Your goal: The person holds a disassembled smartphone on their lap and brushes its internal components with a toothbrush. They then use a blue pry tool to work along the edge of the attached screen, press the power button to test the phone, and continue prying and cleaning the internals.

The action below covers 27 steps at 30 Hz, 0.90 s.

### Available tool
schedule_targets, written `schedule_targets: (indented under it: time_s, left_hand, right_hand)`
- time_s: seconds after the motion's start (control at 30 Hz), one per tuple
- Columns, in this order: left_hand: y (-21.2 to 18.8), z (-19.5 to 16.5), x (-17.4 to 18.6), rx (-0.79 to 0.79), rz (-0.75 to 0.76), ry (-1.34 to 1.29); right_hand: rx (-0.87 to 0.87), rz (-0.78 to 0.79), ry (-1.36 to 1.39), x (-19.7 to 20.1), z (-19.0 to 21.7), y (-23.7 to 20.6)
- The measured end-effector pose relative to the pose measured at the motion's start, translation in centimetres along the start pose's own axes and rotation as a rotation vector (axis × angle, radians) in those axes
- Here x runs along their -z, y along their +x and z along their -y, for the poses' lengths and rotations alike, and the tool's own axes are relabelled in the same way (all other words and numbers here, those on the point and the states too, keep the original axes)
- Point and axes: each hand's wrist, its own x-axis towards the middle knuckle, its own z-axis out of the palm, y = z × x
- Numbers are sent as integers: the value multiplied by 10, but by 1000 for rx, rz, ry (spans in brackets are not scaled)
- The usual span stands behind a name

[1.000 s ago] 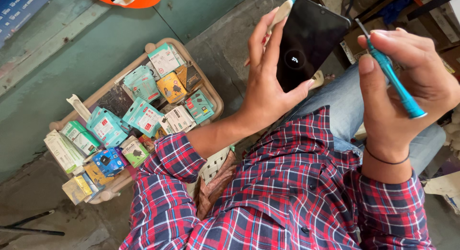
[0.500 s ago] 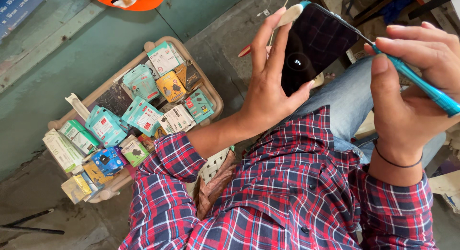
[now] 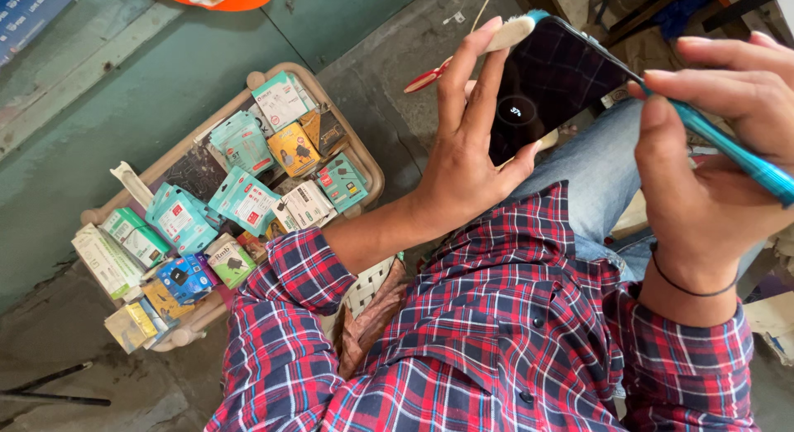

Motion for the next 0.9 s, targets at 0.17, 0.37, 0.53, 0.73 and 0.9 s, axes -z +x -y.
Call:
schedule_targets:
  time_s: [0.17,0.37,0.53,0.73,0.9]
  left_hand:
    - [-1,1,-1,-15,4,49]
    - [-3,4,-3,-26,-4,55]
    - [-3,4,-3,-23,8,71]
    - [-5,4,-2,-25,32,114]
    - [-6,4,-4,-23,36,159]
  right_hand:
    - [0,14,-10,1,-1,-1]
    - [-30,35,-44,8,2,-2]
    - [67,47,-43,10,10,9]
    - [-49,92,-3,18,10,6]
    - [17,110,-55,18,4,2]
